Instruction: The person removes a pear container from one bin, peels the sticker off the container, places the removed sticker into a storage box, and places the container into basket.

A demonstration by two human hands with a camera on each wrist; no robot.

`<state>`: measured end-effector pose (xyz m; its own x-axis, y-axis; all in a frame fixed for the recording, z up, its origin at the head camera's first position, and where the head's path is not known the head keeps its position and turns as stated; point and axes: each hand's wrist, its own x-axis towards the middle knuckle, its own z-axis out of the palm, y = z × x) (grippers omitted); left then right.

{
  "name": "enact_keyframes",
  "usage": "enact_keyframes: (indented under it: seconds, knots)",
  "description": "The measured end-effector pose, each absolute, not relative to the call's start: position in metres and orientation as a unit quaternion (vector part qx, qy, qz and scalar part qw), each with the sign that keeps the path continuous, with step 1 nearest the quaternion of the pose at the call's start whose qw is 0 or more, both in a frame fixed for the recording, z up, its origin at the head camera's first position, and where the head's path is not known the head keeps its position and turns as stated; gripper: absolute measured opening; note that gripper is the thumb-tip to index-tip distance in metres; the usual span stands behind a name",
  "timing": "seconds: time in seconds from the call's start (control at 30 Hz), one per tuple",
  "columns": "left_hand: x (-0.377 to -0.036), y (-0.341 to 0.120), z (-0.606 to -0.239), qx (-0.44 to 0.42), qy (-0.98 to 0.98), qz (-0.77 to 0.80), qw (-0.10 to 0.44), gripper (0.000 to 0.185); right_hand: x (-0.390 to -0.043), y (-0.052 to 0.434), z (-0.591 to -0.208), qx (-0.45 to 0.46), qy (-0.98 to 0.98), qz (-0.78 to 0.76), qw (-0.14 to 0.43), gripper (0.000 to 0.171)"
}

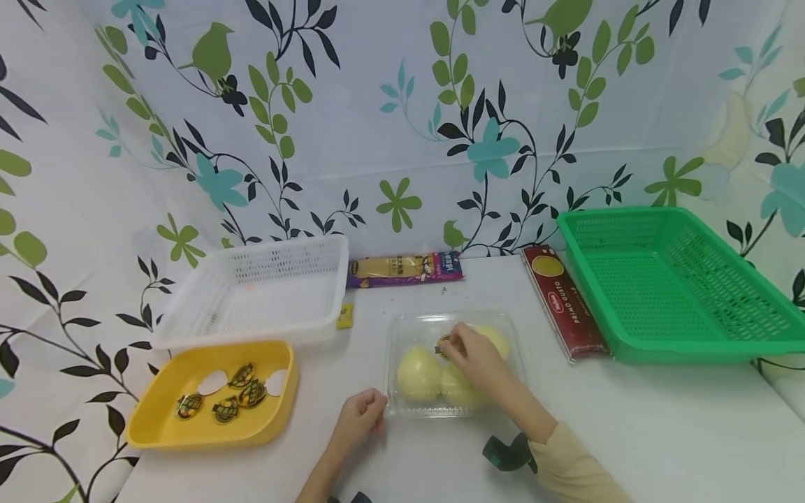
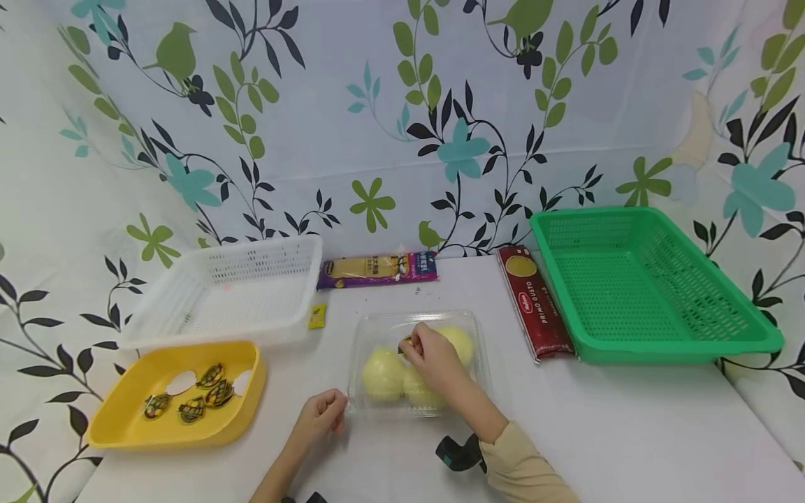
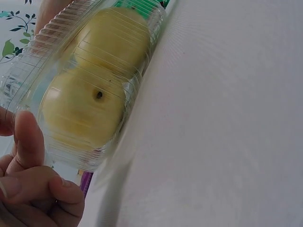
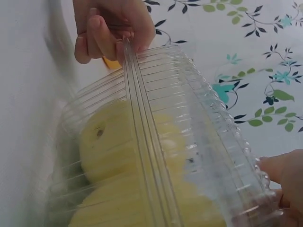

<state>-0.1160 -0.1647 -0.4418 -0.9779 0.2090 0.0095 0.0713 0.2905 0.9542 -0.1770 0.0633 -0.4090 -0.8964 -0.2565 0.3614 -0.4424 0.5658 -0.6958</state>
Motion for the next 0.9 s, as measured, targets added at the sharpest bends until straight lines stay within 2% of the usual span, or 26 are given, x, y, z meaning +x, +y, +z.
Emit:
enact_keyframes:
  seconds: [0.53,0.9]
  knots:
    - [-0.116,-0.165,-0.444,0.087,0.79,0.602,0.078,0.021,-0.181,0.05,-0.411,0.183,-0.916,0.347,0.085,0.034]
    - [-0.113,-0.162,-0.441,0.069,0.795,0.598,0.076,0.022,-0.185,0.046,-0.414,0.152,-0.935,0.311,0.074,0.038]
